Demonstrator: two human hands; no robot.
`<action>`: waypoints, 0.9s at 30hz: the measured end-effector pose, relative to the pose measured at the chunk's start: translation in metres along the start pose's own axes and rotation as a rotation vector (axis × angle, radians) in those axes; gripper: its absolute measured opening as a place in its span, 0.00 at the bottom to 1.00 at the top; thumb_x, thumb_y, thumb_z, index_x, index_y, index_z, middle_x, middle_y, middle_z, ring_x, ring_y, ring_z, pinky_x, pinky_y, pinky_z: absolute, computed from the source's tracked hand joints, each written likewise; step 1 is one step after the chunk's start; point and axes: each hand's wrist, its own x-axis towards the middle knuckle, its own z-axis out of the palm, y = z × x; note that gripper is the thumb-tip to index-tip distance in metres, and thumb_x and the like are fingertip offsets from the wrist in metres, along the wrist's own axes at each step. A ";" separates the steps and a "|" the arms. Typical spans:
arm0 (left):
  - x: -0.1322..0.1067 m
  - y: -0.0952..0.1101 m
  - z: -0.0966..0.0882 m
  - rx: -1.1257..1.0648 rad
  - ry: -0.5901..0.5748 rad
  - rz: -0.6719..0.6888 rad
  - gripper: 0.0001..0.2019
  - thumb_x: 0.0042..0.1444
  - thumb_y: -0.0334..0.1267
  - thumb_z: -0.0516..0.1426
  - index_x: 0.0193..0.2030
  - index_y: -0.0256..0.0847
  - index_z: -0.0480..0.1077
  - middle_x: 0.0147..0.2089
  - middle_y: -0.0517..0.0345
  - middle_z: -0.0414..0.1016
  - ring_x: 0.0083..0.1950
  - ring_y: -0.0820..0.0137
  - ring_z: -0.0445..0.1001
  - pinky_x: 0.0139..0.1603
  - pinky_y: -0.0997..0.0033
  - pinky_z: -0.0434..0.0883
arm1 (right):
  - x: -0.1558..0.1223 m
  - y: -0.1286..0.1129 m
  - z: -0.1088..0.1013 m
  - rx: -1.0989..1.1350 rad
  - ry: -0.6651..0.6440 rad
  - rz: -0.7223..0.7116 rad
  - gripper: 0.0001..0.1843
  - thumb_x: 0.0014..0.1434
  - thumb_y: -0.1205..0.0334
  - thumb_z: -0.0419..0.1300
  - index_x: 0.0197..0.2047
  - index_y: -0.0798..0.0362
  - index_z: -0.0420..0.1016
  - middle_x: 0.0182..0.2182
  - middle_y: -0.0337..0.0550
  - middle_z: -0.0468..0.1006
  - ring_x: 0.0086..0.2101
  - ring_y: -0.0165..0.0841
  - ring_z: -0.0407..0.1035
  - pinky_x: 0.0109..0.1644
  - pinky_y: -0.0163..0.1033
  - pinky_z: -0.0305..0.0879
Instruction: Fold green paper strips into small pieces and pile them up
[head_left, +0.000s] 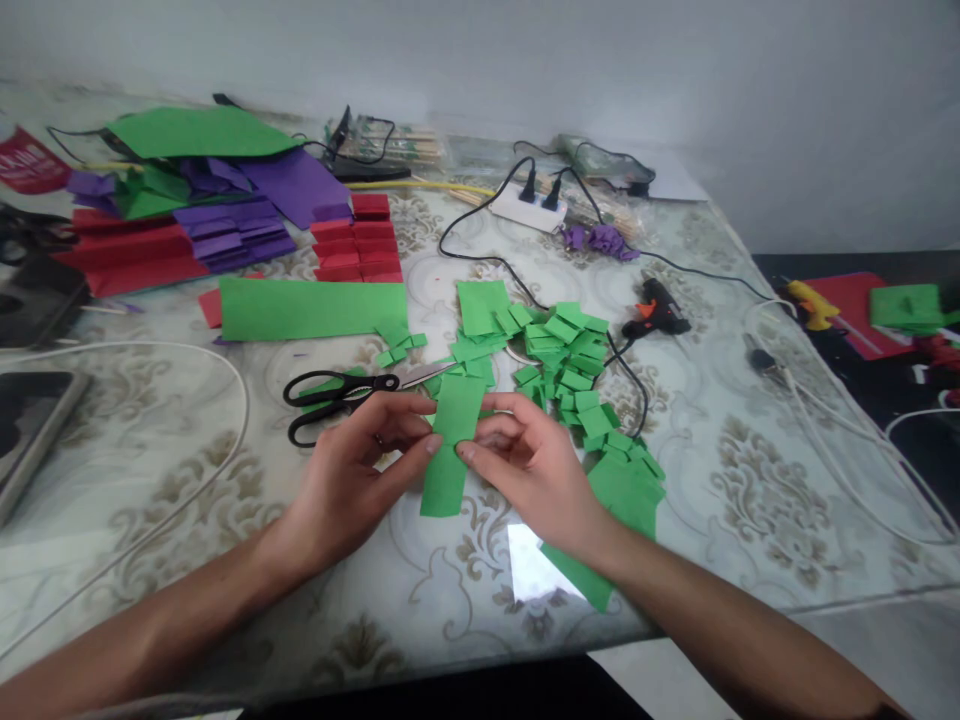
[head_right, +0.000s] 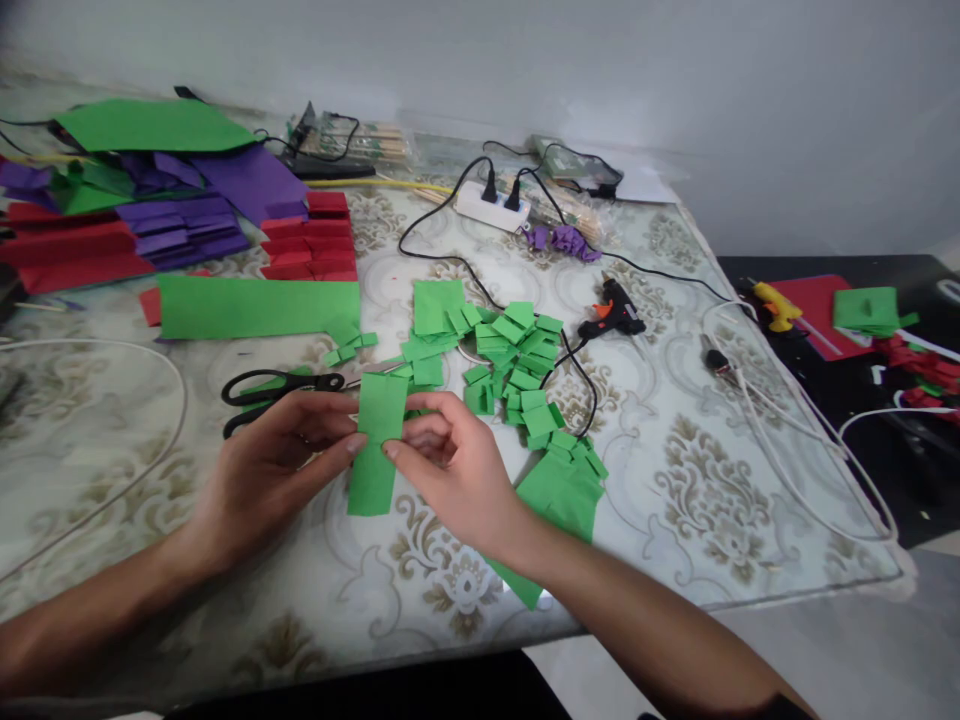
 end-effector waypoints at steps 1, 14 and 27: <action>-0.001 -0.002 0.000 0.005 -0.009 0.001 0.11 0.64 0.36 0.64 0.52 0.43 0.73 0.37 0.60 0.83 0.38 0.69 0.84 0.40 0.73 0.79 | 0.000 0.000 0.000 -0.007 0.005 -0.008 0.18 0.58 0.64 0.70 0.49 0.48 0.70 0.31 0.34 0.78 0.33 0.31 0.76 0.40 0.39 0.72; -0.003 -0.010 0.000 -0.024 -0.136 0.016 0.16 0.65 0.37 0.63 0.58 0.44 0.67 0.38 0.59 0.79 0.41 0.64 0.82 0.43 0.63 0.79 | 0.000 -0.001 0.000 0.002 -0.034 0.043 0.17 0.55 0.68 0.70 0.46 0.49 0.72 0.29 0.32 0.79 0.31 0.29 0.76 0.39 0.37 0.73; 0.005 -0.002 -0.002 -0.083 -0.129 -0.058 0.15 0.62 0.35 0.63 0.54 0.42 0.68 0.38 0.57 0.80 0.38 0.66 0.79 0.41 0.65 0.77 | 0.004 -0.002 -0.002 0.067 -0.024 0.165 0.20 0.51 0.65 0.74 0.46 0.50 0.75 0.30 0.34 0.83 0.30 0.30 0.78 0.40 0.38 0.75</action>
